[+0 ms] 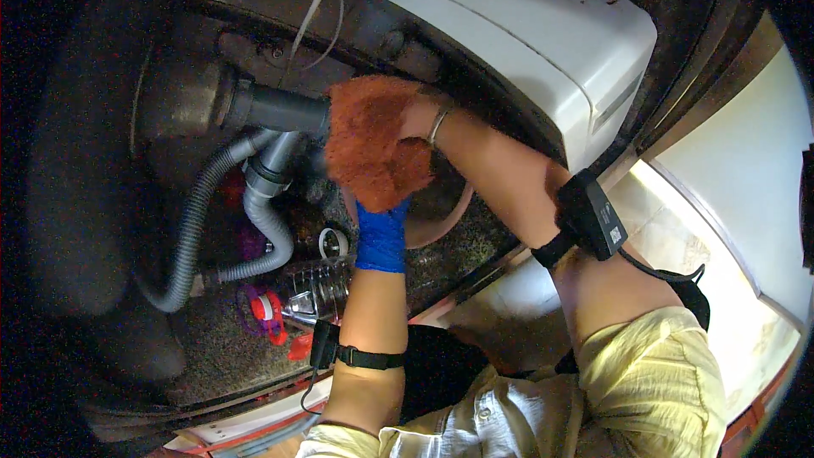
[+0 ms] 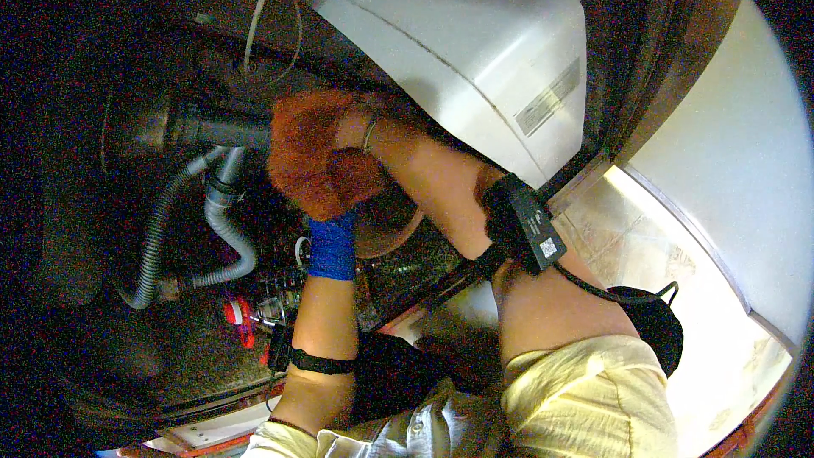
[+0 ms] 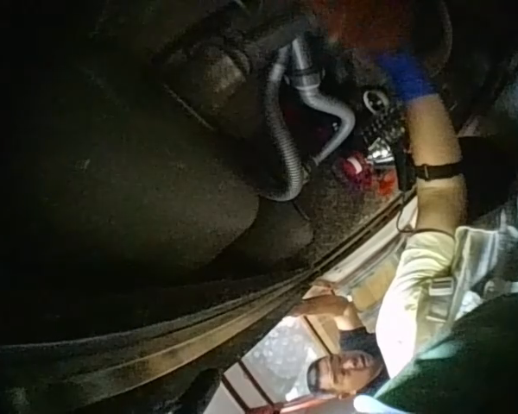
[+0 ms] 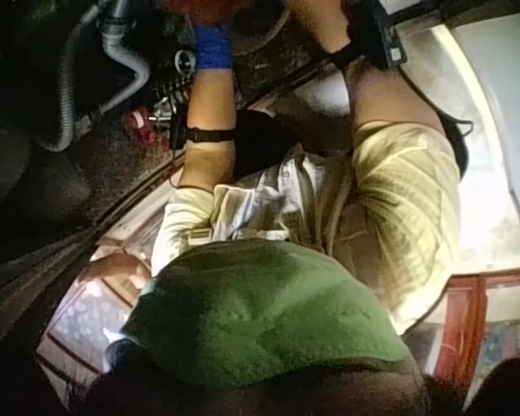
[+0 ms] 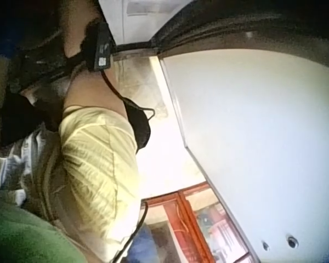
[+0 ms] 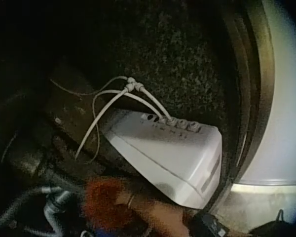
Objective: Cleaning and inspecting the drainage pipes under the kitchen sink using a cloth.
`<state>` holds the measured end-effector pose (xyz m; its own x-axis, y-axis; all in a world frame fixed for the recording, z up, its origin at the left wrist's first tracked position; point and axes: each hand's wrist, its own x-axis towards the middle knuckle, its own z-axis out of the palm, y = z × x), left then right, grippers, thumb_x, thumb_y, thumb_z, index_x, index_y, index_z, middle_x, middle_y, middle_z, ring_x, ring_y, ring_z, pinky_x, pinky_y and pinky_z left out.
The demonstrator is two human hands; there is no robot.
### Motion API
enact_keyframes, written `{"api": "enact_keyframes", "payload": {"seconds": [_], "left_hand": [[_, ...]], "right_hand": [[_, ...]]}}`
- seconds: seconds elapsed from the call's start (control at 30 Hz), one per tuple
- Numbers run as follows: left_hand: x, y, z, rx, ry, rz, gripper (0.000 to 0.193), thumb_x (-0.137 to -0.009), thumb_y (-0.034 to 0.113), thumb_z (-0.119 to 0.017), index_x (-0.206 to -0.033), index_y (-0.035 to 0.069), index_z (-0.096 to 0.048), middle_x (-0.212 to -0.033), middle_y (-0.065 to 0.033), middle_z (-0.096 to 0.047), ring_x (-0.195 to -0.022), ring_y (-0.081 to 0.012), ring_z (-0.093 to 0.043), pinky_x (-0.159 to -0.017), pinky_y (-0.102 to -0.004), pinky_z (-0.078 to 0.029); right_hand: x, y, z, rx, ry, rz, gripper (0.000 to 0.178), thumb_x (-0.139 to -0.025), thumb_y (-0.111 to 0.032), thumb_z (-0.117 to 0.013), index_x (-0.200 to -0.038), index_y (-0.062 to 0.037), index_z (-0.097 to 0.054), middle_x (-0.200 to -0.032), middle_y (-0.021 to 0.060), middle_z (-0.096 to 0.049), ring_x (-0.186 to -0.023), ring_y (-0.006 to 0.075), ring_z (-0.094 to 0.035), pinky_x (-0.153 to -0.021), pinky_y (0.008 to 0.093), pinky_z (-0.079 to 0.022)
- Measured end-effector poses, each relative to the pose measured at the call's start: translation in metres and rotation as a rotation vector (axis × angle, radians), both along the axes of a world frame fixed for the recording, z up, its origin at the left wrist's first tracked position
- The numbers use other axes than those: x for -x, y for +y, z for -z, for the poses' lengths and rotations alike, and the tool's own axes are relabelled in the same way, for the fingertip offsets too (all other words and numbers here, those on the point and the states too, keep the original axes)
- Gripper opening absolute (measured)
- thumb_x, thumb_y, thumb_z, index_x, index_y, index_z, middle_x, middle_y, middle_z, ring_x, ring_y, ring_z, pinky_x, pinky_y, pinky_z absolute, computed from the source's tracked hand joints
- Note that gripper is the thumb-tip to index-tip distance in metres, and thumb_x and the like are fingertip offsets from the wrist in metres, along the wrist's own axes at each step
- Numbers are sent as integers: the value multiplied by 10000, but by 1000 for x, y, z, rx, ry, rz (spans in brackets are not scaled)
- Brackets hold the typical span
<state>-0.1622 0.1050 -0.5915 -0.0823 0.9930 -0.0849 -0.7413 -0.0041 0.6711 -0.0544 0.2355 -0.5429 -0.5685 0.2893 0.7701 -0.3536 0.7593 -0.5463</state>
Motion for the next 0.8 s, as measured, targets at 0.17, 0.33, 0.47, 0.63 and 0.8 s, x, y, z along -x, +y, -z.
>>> {"api": "enact_keyframes", "payload": {"seconds": [0.17, 0.33, 0.47, 0.63, 0.8], "left_hand": [[1, -8, -8, -25, -34, -3, 431, -866, 295, -388, -1225, 60, -344, -1231, -104, -392, -1129, -267, -375, -963, -412, -286], [0, -7, -18, -54, -63, -5, 427, -867, 290, -387, -1225, 61, -346, -1229, -107, -395, -1128, -268, -376, -964, -412, -284], [0, -1, -22, -77, -98, -2, 424, -868, 287, -386, -1225, 61, -348, -1227, -109, -397, -1128, -268, -377, -965, -412, -283], [-9, 9, -21, -105, -161, 14, 420, -869, 282, -385, -1225, 61, -350, -1225, -111, -399, -1127, -268, -378, -967, -412, -281], [-8, 8, -23, -129, -205, 10, 416, -870, 278, -384, -1225, 62, -352, -1224, -113, -402, -1127, -269, -380, -968, -412, -279]], "right_hand": [[13, -25, -10, -39, -51, 270, 496, -732, -366, -568, -1159, -137, -457, -1225, 76, -419, -1162, 239, -337, -1003, 343, -210], [19, -35, -14, 65, -12, 212, 491, -737, -363, -565, -1160, -137, -456, -1229, 78, -414, -1166, 236, -331, -1004, 341, -203], [18, -36, -9, 148, 8, 170, 487, -741, -360, -563, -1160, -137, -455, -1232, 79, -411, -1170, 235, -326, -1005, 339, -198], [26, -37, 5, 228, 9, 142, 482, -745, -358, -560, -1161, -137, -454, -1235, 81, -408, -1174, 233, -320, -1006, 338, -193], [34, -34, 2, 197, 130, 180, 432, -751, -314, -546, -1139, -140, -468, -1205, 83, -430, -1157, 226, -337, -997, 339, -201]]}}
